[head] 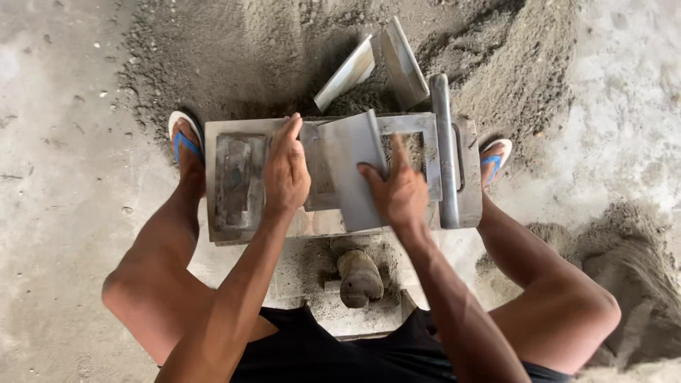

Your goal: The person scoops concrete into a metal mold, levels the surface with a trowel, and compacts the mixture. They then flip the mold to release the formed brick and place it on a stack of similar bricks before repeating the process.

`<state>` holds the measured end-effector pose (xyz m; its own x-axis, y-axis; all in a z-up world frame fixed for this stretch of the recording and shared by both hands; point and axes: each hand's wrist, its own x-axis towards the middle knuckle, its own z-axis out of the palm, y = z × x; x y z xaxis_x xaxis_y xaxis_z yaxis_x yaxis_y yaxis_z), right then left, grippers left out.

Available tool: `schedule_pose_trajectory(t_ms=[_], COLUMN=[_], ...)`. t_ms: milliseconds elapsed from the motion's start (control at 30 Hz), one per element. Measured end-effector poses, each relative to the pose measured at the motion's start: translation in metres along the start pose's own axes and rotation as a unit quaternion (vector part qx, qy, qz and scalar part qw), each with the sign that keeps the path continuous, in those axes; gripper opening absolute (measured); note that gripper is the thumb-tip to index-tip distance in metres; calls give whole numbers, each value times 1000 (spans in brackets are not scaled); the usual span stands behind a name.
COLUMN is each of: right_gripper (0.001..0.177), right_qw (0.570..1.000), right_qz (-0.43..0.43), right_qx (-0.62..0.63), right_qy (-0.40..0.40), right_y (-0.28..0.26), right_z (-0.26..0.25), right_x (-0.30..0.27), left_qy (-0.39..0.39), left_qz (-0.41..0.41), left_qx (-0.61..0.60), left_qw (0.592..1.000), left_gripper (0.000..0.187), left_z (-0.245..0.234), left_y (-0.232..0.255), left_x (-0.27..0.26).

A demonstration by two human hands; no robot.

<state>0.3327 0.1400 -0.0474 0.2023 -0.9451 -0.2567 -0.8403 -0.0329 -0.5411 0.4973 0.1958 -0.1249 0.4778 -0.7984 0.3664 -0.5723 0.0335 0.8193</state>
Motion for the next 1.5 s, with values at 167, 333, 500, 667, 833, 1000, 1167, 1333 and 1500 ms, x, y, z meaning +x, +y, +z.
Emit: schedule_pose_trajectory(t_ms=[167, 333, 500, 667, 833, 1000, 1167, 1333, 1500], right_gripper=[90, 112, 121, 66, 37, 36, 35, 42, 35], right_qw=[987, 973, 969, 989, 974, 937, 957, 982, 983], right_qz=[101, 64, 6, -87, -122, -297, -284, -62, -28], right_qx=[-118, -220, -240, 19, -106, -112, -52, -96, -29], right_qy=[-32, -41, -54, 116, 156, 146, 34, 153, 179], right_y=[27, 44, 48, 108, 143, 90, 72, 124, 65], right_z=[-38, -66, -76, -76, -89, -82, -86, -36, -11], right_x=[23, 52, 79, 67, 94, 147, 89, 40, 6], left_qy=[-29, -33, -39, -34, -33, -20, -16, 4, 43], left_qz=[12, 13, 16, 7, -2, 0, 7, 12, 16], left_qx=[22, 62, 84, 65, 63, 81, 64, 44, -33], left_qw=[999, 997, 996, 997, 997, 997, 998, 999, 998], left_gripper=[42, 46, 46, 48, 49, 50, 51, 47, 48], left_z=[35, 39, 39, 35, 37, 44, 44, 43, 4], left_y=[7, 16, 10, 21, 26, 15, 16, 13, 12], left_x=[-3, -1, 1, -3, -3, 3, 2, 1, -12])
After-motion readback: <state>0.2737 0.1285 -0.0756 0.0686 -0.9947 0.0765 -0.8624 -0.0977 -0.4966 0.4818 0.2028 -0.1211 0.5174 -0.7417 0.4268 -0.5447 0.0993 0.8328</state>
